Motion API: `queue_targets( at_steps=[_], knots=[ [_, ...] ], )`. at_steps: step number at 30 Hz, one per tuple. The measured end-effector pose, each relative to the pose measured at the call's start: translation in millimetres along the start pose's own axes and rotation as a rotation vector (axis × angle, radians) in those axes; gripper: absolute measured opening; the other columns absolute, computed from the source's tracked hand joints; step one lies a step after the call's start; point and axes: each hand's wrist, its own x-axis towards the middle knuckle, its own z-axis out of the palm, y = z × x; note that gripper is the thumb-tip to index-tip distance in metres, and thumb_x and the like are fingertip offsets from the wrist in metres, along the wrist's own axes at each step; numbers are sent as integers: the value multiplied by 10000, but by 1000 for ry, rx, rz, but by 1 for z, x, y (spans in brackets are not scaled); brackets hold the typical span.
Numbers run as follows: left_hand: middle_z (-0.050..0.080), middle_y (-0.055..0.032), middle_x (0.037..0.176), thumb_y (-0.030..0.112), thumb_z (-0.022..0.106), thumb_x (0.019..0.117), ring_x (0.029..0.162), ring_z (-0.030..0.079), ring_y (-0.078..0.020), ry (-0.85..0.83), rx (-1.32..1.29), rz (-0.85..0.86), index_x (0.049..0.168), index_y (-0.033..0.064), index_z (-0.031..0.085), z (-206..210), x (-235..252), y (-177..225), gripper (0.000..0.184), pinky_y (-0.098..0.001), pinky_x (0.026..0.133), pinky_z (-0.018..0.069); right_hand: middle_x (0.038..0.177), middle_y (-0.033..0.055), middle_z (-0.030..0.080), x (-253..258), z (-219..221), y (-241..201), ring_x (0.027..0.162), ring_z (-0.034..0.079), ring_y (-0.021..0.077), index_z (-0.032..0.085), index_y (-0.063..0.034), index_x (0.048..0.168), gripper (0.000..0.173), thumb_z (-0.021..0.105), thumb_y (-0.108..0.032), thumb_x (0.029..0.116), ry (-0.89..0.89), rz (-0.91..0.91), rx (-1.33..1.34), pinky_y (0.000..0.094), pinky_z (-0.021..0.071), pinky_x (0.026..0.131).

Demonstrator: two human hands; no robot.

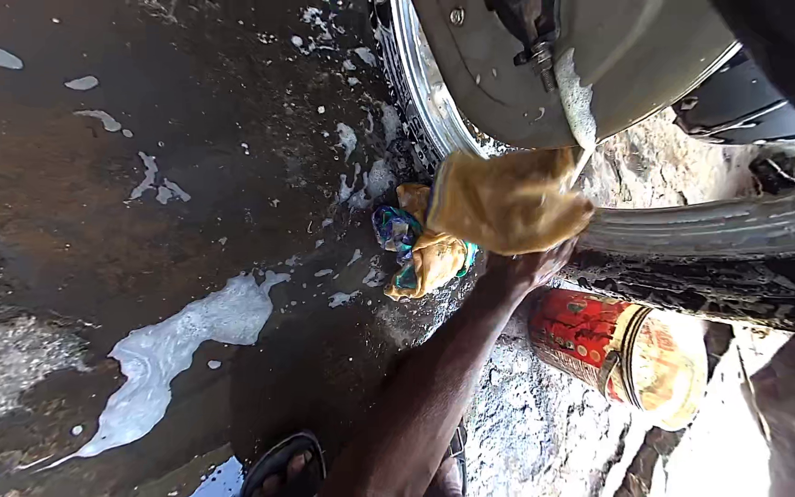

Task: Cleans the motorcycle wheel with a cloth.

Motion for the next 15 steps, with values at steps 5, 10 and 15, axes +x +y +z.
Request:
queue_targets(
  at_steps=[5, 10, 15],
  knots=[
    [757, -179, 1121, 284, 647, 958, 1061, 728, -329, 13, 40, -54, 1142, 43, 767, -47, -26, 4, 327, -510, 941, 540, 957, -115, 674, -7, 6, 9, 937, 663, 9, 598, -100, 1079, 331, 487, -408, 1026, 30, 17, 111, 233, 542, 869],
    [739, -211, 1157, 387, 592, 998, 1121, 701, -383, 78, 168, -163, 1163, 49, 753, -69, -1, -10, 409, -597, 969, 513, 895, -138, 646, -13, -1, 25, 860, 646, -51, 576, -83, 1081, 303, 365, -293, 1024, 151, 94, 23, 168, 529, 780],
    [722, -251, 1169, 393, 554, 1026, 1130, 688, -427, 84, 219, -271, 1175, 3, 733, -66, -14, -28, 454, -632, 961, 503, 925, -180, 671, -21, -24, 42, 885, 628, -96, 669, -187, 1028, 233, 449, -255, 1062, -35, -38, 35, 111, 505, 772]
  ],
)
